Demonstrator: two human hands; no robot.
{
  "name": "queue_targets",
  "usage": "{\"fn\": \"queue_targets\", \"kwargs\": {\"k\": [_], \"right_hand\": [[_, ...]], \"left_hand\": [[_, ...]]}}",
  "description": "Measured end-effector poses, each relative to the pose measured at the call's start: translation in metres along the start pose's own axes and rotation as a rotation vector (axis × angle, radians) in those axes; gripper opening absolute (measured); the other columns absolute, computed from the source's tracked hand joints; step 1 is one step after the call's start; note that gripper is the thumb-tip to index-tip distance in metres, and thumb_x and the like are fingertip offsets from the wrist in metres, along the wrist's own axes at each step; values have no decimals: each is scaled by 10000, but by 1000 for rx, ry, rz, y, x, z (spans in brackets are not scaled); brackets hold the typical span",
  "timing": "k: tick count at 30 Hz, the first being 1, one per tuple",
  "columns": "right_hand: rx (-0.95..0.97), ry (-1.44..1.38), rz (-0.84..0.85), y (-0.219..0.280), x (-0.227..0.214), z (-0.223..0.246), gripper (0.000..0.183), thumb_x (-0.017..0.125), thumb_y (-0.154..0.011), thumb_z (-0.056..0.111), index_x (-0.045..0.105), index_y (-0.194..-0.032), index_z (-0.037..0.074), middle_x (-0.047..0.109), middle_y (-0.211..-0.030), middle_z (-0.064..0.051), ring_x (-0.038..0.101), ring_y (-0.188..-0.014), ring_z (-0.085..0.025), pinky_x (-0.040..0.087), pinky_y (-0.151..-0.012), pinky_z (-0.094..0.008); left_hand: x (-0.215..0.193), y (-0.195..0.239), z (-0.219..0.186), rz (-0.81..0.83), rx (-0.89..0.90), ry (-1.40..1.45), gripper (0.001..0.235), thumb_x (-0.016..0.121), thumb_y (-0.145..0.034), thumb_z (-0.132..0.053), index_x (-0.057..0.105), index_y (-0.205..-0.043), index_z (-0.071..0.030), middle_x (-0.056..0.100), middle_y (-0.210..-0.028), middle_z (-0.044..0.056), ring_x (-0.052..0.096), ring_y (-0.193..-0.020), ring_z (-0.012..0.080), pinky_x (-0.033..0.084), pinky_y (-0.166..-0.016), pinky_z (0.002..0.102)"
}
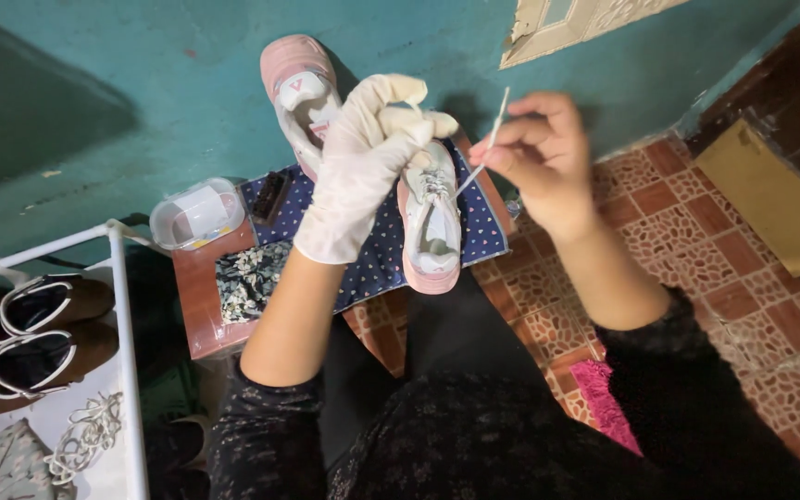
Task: The person wipes the upper and laces of a pink and white sneaker with a patterned cloth while seated. They then tie the laces and place the shoe on a small table.
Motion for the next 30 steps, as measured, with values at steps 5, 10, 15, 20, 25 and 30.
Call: {"fn": "queue_targets", "kwargs": {"k": [5,10,15,20,25,30], "right_hand": [[146,181,-153,8,5,-14,154,703,-952,-75,625,-1035,28,736,-958,-161,769,-897,-235,675,-842,-313],[134,128,-173,13,6,-22,146,712,-938,-72,674,-1030,35,739,-944,-143,763,-894,-214,676,-880,-312],[121,-60,-221,19,14,-39,185,704,-913,-123,661,-1026,17,731,-921,-174,759,-862,-228,681,-871,-347],[29,-18,-325,19,16,-37,189,764,-860,-114,638,-1000,-99,734,-843,-213,742,-736,-230,631,-742,-337],[69,56,-379,20,8,-40,195,792,-850,-109,642,-971,-78,715,-820,-159,732,-729,-195,629,-725,-317],[107,12,-359,20,13,-44,285,810,-816,-126,583,-975,-61,699,-785,-189,726,-664,-214,630,-669,-315]], "left_hand": [[7,-2,0,-183,-157,-278,215,802,-822,-68,711,-1016,-42,655,-759,-80,592,-754,9,529,-824,198],[13,6,-4,-13,-25,-8,802,629,-899,156,190,-1465,-205,524,-718,25,434,-599,40,407,-571,211],[12,4,11,86,6,58,802,692,-850,215,308,-1501,-54,441,-575,20,420,-562,92,394,-542,291],[-3,4,25,-66,-80,-341,177,859,-824,-94,804,-989,-66,787,-955,157,751,-876,156,641,-800,297],[10,7,15,-1,-90,-312,233,877,-772,-62,801,-992,-47,781,-902,139,736,-825,133,635,-785,282],[17,5,3,-58,-166,-186,85,795,-864,-72,779,-913,-5,735,-713,113,707,-643,109,620,-656,237]]}}
Point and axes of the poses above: each hand's wrist, its own y-axis away from the middle knuckle, its own x-axis out of the palm, z = x × y, the point moved 5 cm from there along -y, towards the middle knuckle
